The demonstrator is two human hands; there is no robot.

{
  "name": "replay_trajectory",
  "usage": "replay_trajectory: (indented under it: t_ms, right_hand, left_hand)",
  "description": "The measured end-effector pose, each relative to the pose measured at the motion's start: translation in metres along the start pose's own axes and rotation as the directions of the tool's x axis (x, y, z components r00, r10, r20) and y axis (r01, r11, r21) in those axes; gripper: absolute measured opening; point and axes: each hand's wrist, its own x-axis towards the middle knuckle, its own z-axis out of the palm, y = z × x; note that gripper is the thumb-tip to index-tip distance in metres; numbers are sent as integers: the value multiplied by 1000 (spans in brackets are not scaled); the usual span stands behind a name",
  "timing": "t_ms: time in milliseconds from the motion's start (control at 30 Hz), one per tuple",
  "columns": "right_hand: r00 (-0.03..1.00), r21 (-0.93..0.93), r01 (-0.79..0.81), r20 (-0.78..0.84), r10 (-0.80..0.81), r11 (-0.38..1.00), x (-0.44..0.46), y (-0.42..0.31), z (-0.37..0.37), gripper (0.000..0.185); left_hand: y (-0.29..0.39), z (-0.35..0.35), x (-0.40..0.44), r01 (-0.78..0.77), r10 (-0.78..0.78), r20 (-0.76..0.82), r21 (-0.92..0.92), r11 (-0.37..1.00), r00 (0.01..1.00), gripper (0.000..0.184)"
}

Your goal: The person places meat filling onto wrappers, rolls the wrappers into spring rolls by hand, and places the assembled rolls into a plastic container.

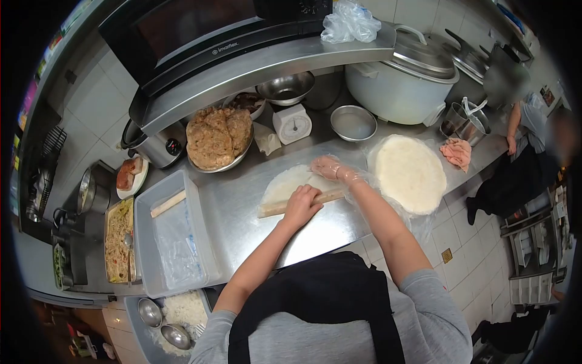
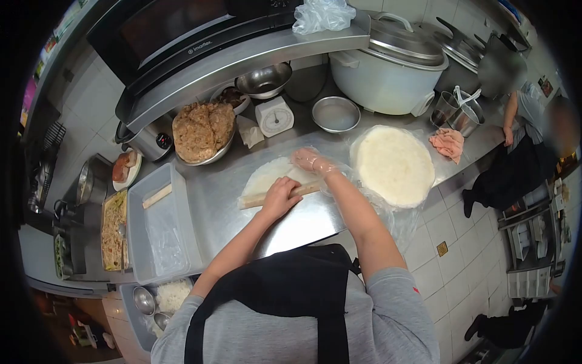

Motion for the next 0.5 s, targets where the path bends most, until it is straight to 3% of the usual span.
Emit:
replay_trajectory:
  t_ms: [100, 233, 500]
  right_hand:
    - [998, -30, 61, 6, -61, 998, -3, 3, -2, 36]
    - [995, -67, 95, -4, -96, 993, 15, 23, 16, 34]
    - [996, -64, 59, -69, -63, 996, 10, 12, 22, 37]
  left_hand:
    - [3, 5, 3, 54, -57, 57, 53, 997, 997, 36]
    - [16, 20, 25, -4, 4, 45, 4, 1000, 999, 36]
    - [26, 29, 34, 14, -13, 106, -2, 1000, 994, 37]
